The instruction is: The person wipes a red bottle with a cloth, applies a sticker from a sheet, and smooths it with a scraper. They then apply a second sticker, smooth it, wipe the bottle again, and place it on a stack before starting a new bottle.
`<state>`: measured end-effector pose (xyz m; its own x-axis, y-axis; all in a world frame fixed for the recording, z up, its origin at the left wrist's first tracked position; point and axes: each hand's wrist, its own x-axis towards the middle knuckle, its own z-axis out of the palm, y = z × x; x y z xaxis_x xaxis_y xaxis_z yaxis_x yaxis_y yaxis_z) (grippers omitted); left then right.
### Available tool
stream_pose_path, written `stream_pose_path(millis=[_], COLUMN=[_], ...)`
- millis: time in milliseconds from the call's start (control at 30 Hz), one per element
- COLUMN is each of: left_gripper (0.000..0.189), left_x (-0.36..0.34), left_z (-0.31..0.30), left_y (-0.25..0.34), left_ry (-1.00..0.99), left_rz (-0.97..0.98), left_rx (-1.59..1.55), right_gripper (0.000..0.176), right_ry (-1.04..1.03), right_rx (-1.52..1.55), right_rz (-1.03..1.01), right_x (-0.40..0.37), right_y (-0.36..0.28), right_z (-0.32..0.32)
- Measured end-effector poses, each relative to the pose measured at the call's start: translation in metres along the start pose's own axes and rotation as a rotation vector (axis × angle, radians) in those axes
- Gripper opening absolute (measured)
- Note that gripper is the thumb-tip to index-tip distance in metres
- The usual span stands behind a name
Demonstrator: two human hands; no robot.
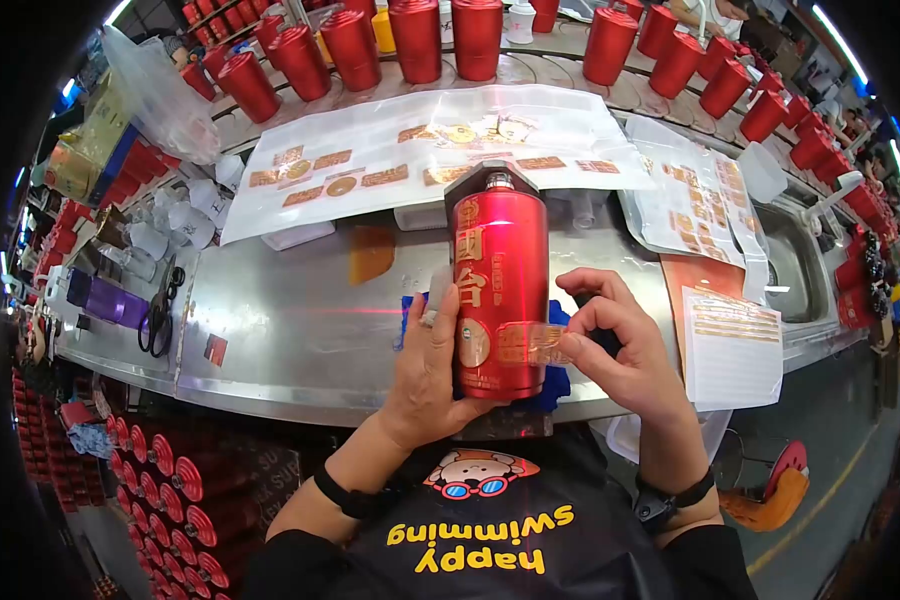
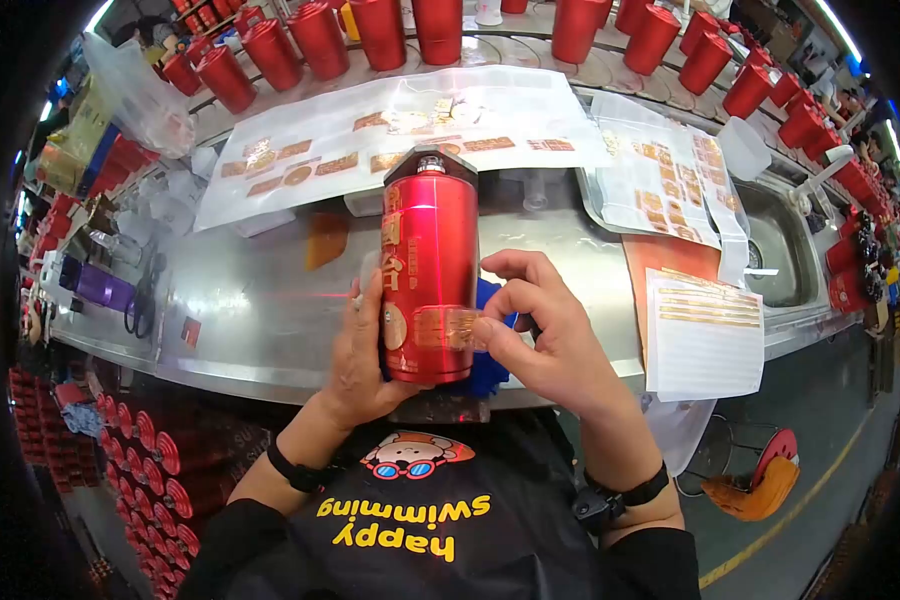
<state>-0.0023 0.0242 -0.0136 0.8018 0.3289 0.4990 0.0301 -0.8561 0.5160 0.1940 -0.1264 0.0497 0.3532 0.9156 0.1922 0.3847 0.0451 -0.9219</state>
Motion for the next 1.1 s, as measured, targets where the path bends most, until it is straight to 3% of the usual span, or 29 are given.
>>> stream_pose_path(millis=[167,267,467,667,1100], left_gripper=[0.115,0.113,0.109,0.101,0.102], left_x=[0.004,0.009,0.032,0.034,0.034], left_z=[-0.016,-0.01,-0.001,-0.003,-0.002], left_y=[-0.002,0.005,0.016,0.016,0.014], left_ry=[-0.123,-0.046,-0.014,-0.013,-0.01], left_rz=[-0.036,-0.313,-0.286,-0.313,-0.29], left_rx=[-0.198,-0.734,-0.341,-0.555,-0.531], right_gripper=[0.013,0.013,0.012,0.011,0.011], right_ry=[0.002,0.009,0.028,0.028,0.028], right_rx=[0.0,-0.009,0.018,0.02,0.047], right_rz=[-0.044,-0.026,-0.018,-0.017,0.021], right_x=[0.003,0.001,-0.001,0.0,0.0], right_y=[0.003,0.005,0.008,0.012,0.013], right_z=[0.005,0.006,0.006,0.006,0.006])
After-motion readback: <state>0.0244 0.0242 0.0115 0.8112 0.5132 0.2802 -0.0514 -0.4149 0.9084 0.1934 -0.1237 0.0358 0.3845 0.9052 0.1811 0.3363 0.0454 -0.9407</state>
